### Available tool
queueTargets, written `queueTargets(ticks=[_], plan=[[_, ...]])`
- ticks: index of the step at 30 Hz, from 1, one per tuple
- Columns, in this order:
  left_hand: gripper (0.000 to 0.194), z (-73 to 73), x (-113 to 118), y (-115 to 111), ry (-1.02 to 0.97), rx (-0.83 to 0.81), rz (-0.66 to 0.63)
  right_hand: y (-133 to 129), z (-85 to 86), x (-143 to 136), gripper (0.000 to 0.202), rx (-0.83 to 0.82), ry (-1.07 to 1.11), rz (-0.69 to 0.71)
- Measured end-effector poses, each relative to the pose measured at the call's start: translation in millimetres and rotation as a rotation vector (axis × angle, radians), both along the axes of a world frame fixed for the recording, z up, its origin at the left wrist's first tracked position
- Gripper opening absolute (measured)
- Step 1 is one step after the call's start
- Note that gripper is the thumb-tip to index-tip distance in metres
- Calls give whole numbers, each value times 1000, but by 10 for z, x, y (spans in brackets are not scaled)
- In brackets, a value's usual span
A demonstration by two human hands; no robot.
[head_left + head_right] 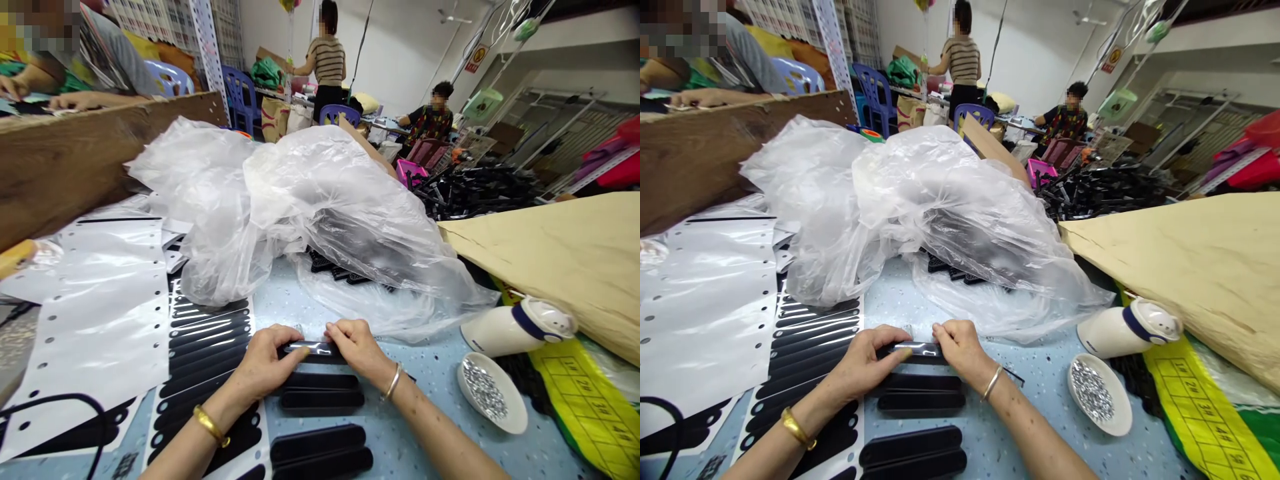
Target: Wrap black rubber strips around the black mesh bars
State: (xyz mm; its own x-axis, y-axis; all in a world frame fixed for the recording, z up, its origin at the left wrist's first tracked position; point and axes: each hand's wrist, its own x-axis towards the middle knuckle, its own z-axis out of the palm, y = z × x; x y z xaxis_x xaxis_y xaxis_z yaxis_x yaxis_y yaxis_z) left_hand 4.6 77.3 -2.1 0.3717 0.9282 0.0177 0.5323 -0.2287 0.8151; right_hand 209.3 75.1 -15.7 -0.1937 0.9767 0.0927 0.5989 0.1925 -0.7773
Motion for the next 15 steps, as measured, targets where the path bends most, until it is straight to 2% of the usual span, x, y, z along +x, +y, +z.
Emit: queueTargets(ticks=[5,11,15], plan=[[27,-28,-8,6,30,24,7,31,-3,-118,29,-2,-90,41],[33,-73,48,21,110,66,49,57,-48,-209,39,-2,-141,18],[39,-41,62,56,153,94,-16,109,14,-79,41,-49,-98,3]])
